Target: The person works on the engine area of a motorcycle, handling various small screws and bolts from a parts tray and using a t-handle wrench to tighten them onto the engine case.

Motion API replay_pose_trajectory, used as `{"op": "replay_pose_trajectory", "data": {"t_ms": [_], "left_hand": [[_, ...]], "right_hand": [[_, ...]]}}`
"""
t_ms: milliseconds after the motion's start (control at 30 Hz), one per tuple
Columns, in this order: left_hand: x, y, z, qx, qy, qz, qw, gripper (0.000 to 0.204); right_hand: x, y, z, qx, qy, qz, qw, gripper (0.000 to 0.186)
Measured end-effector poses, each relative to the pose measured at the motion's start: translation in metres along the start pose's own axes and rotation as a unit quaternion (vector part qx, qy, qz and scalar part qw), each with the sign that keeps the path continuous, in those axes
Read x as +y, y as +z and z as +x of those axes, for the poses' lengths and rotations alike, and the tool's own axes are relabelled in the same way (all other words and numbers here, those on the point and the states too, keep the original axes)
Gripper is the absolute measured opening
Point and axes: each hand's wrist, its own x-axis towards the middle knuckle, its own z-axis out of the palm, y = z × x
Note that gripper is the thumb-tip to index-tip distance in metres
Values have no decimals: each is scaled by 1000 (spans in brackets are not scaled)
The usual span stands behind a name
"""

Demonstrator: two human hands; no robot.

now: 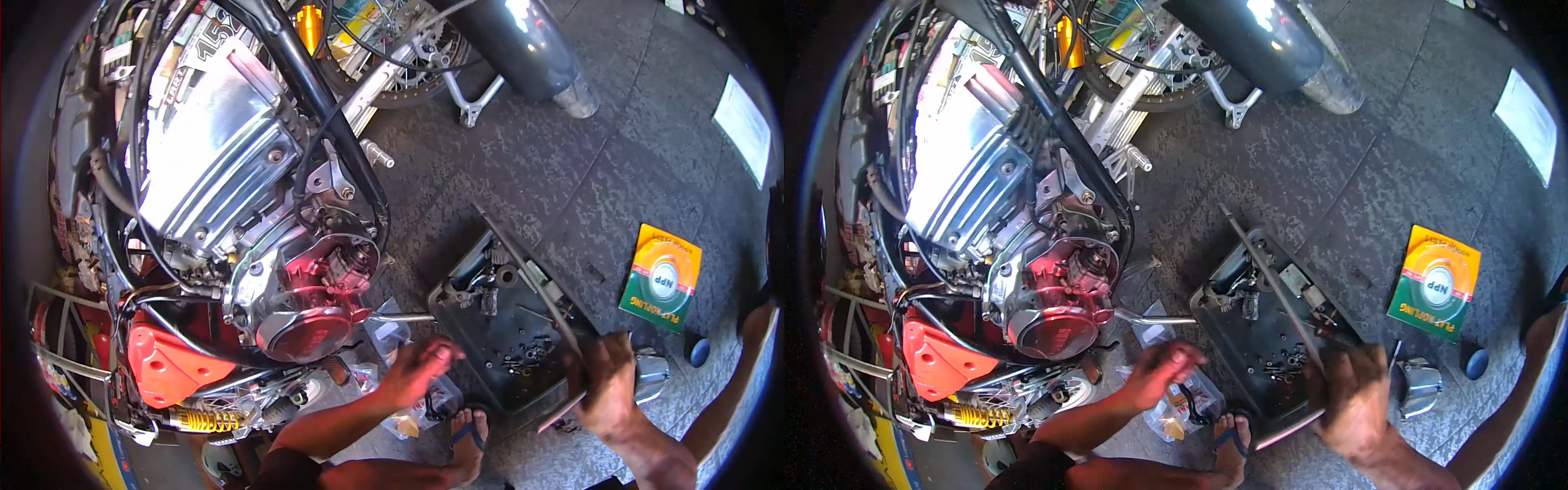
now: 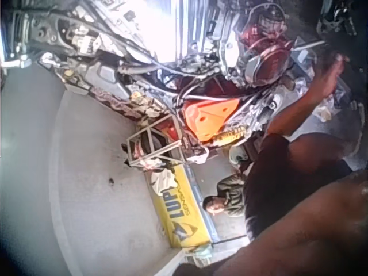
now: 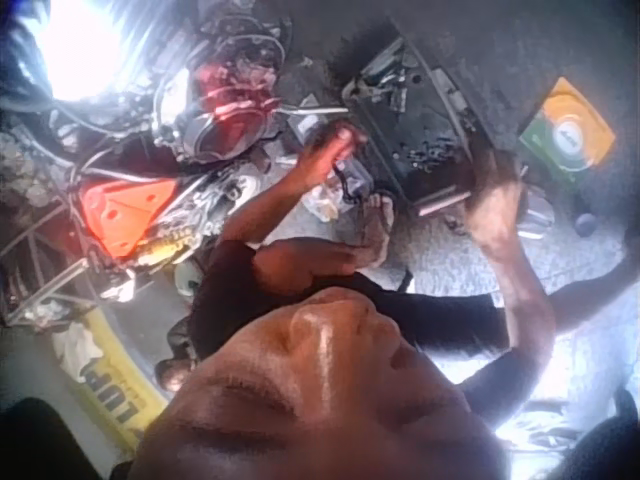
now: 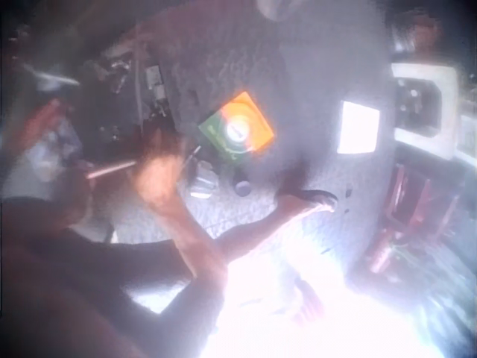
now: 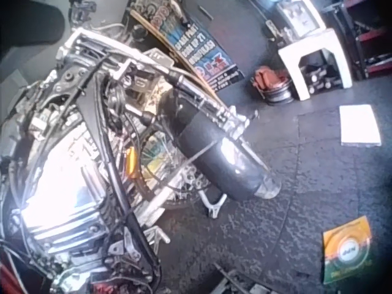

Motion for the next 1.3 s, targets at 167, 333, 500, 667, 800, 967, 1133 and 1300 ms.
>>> {"op": "replay_pose_trajectory", "data": {"t_ms": [167,333,500,667,800,967,1133,1300], "left_hand": [[-51,29,33,-43,-173,-338,924,50],[-96,-5,34,-21,-233,-77,969,36],[-164,3,36,18,-174,-276,945,32],[-157,8,49,20,-173,-287,942,32],[-152,9,55,27,-173,-291,940,32],[-149,8,59,27,-174,-285,942,32],[-146,2,60,28,-169,-283,944,32],[-142,-2,57,29,-161,-272,948,32]], "right_hand": [[-10,107,-60,-247,-31,86,965,26],[-37,93,49,-419,-117,43,900,28],[-51,102,179,-171,-56,424,888,42],[-58,128,210,-147,-89,387,906,40],[-59,132,221,-156,-96,376,908,45],[-57,133,221,-132,-109,372,912,47],[-59,138,219,-116,-123,349,922,45],[-52,128,225,-117,-183,316,924,34]]}}
